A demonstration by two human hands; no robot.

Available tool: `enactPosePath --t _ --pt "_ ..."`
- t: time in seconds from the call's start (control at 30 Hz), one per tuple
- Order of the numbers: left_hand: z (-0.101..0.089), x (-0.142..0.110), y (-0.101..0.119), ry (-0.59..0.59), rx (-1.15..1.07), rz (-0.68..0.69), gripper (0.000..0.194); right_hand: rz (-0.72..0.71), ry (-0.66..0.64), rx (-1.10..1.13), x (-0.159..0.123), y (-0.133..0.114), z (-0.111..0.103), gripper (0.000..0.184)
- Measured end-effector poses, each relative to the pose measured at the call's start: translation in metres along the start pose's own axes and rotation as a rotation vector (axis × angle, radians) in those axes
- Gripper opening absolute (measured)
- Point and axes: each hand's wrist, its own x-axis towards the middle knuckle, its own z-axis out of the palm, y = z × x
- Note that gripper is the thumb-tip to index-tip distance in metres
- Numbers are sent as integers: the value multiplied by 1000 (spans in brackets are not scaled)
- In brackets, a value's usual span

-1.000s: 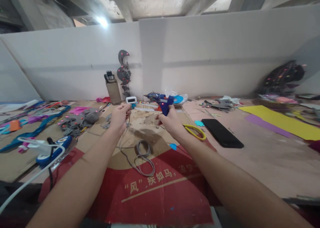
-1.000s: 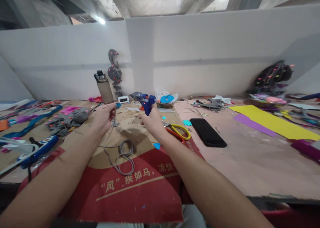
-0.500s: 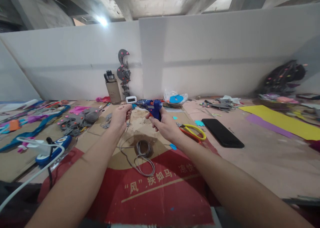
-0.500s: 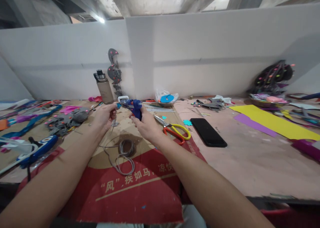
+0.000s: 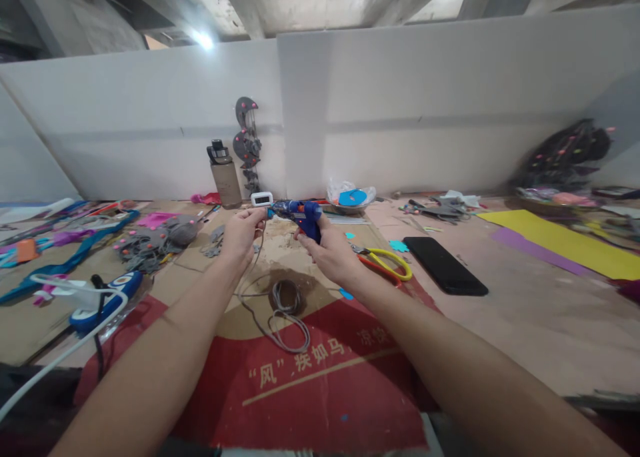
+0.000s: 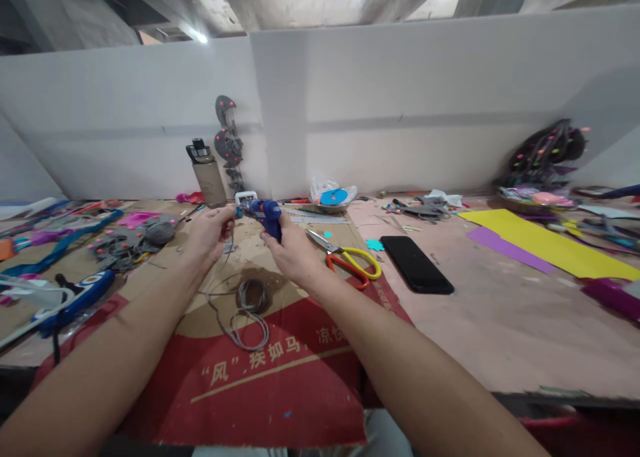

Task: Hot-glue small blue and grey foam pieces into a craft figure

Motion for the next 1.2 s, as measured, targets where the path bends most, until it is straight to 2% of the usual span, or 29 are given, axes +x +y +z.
enactPosePath --t 0.3,0.53,1.03,1.2 --pt "-3 6 -6 43 71 66 14 -23 27 -144 0 -2 0 41" --pt "-4 5 -2 54 42 63 15 -9 33 -148 0 0 0 37" --pt "-4 5 -4 37 49 72 12 -38 38 -144 0 0 1 43" --pt "-5 8 -3 44 23 67 12 9 39 -191 0 1 0 40"
